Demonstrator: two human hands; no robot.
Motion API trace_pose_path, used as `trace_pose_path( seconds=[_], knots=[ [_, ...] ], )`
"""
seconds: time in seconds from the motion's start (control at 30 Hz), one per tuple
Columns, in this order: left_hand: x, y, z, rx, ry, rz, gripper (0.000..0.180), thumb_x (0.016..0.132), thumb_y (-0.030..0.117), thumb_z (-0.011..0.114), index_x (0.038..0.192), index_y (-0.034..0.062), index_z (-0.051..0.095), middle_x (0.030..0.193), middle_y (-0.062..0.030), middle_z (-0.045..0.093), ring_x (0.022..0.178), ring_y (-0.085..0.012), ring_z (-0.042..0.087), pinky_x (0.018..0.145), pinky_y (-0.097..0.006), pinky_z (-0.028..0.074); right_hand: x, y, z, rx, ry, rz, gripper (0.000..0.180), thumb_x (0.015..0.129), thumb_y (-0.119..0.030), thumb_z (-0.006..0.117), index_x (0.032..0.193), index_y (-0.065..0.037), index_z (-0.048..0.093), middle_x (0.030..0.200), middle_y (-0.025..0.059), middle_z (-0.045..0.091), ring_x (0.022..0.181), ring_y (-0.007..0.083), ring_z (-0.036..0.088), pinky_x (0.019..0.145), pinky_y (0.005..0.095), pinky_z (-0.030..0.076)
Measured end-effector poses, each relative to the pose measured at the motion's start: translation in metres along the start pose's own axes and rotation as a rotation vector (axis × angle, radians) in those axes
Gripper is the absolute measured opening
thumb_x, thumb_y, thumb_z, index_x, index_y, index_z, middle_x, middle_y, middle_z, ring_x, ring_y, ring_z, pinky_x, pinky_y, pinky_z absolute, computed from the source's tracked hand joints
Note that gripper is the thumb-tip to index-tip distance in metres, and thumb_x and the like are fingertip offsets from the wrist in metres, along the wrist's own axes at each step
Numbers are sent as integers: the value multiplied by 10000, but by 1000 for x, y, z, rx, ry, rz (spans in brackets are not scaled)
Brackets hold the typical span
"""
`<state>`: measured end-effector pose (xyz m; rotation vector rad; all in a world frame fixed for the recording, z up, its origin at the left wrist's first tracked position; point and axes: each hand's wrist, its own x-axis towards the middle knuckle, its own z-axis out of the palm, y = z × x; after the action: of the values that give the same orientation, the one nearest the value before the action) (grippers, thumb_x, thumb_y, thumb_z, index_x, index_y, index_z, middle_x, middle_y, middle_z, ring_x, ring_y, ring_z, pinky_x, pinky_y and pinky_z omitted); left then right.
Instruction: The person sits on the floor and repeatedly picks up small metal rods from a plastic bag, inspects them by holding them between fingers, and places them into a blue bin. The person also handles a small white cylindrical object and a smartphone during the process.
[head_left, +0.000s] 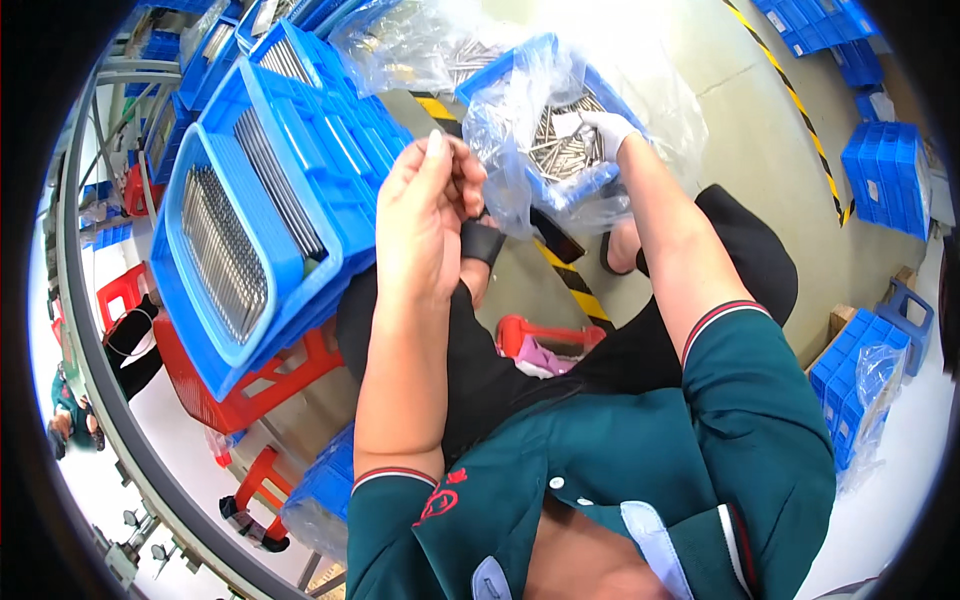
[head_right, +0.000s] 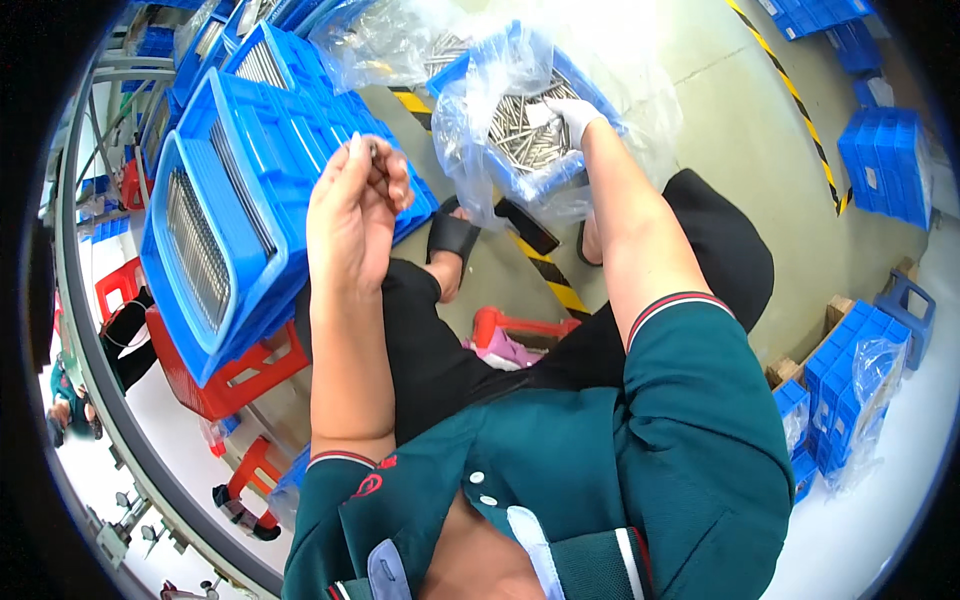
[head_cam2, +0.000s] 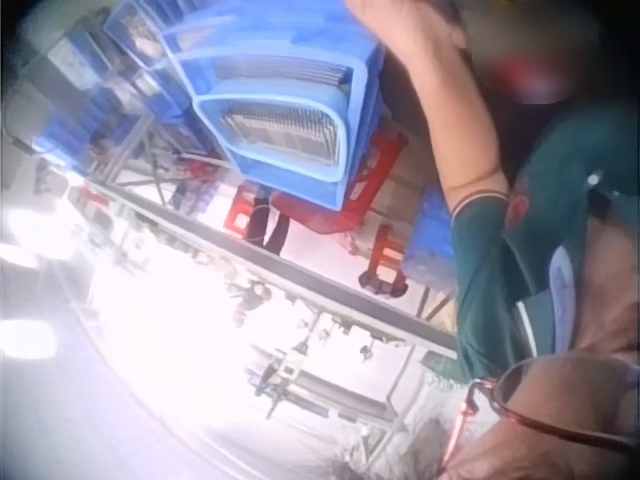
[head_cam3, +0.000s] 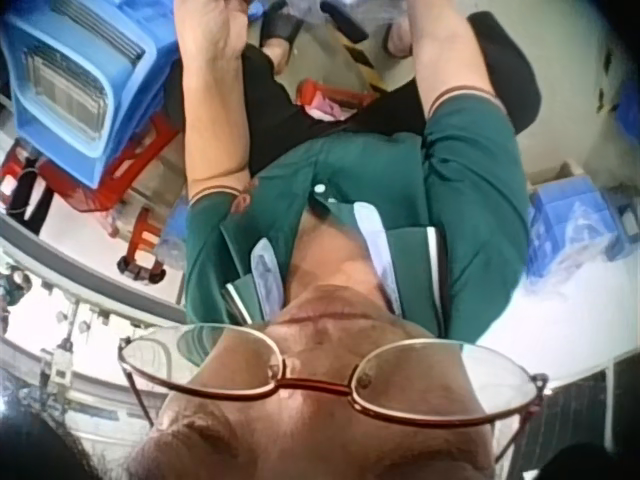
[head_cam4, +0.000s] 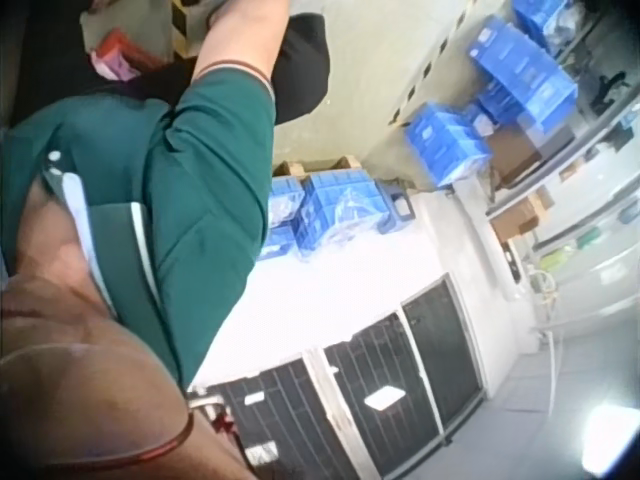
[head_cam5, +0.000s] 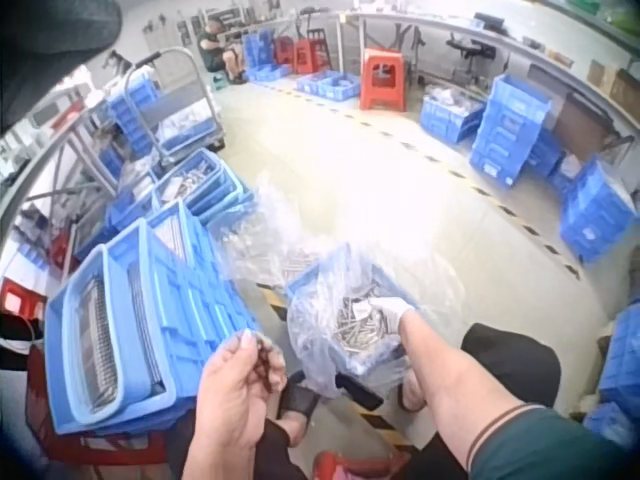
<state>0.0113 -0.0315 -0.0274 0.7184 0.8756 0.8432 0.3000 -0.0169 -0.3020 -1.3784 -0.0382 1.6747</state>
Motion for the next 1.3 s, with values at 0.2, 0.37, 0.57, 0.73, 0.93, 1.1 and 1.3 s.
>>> trace_pose_path(
  seconds=[0.2, 0.37, 0.57, 0.73, 0.93, 1.1, 1.3],
  knots=[
    [-2, 0, 0, 18, -79, 2, 253, 941, 283, 529, 895, 36, 557, 771, -62, 564, 649, -129, 478, 606, -254, 402, -38, 41, 1, -724, -371, 353, 179, 712, -304, 732, 727, -157, 632, 558, -19, 508, 446, 129, 446, 413, 304, 367],
    [-7, 0, 0, 41, -76, 21, 232, 935, 270, 538, 892, 45, 568, 762, -49, 576, 640, -107, 484, 615, -246, 411, -38, 121, 9, -1735, -251, 344, 477, 631, -348, 764, 1012, -71, 691, 920, 126, 675, 798, 252, 628, 710, 394, 508],
    [-4, -6, -1, 27, -137, 46, 245, 928, 285, 551, 888, 45, 578, 763, -54, 592, 630, -110, 494, 605, -249, 414, -2, 175, -51, -2113, -440, 58, 314, 773, -231, 589, 1049, -108, 677, 1072, 117, 652, 1020, 298, 611, 833, 395, 485],
    [-12, -4, -4, 66, -64, 84, 242, 923, 281, 559, 880, 44, 584, 747, -42, 595, 612, -98, 494, 586, -239, 406, -42, 170, -17, -1783, 35, 157, 418, 682, -243, 658, 1063, -70, 667, 1140, 158, 624, 1081, 327, 583, 885, 400, 463],
    [-15, -8, 0, 96, -28, 75, 190, 843, 234, 614, 820, 49, 581, 708, -34, 592, 609, -105, 517, 569, -238, 417, -11, 204, -51, -1882, -48, -156, 385, 725, -317, 632, 1005, -59, 688, 1064, 194, 642, 1030, 351, 603, 852, 426, 476],
    [-5, -25, 3, 16, -13, 118, 213, 888, 215, 560, 820, 13, 559, 629, -72, 591, 539, -119, 534, 494, -269, 424, 15, 220, -62, -1937, 0, -115, 379, 697, -301, 675, 975, -44, 674, 1006, 199, 653, 973, 362, 614, 806, 423, 492],
    [-15, -19, -5, 30, -3, 88, 246, 929, 246, 522, 816, 28, 543, 654, -38, 565, 544, -77, 481, 504, -227, 396, 13, 238, -70, -1813, -96, -78, 382, 673, -310, 700, 950, -47, 682, 984, 195, 659, 949, 351, 624, 795, 411, 496]
  ],
)
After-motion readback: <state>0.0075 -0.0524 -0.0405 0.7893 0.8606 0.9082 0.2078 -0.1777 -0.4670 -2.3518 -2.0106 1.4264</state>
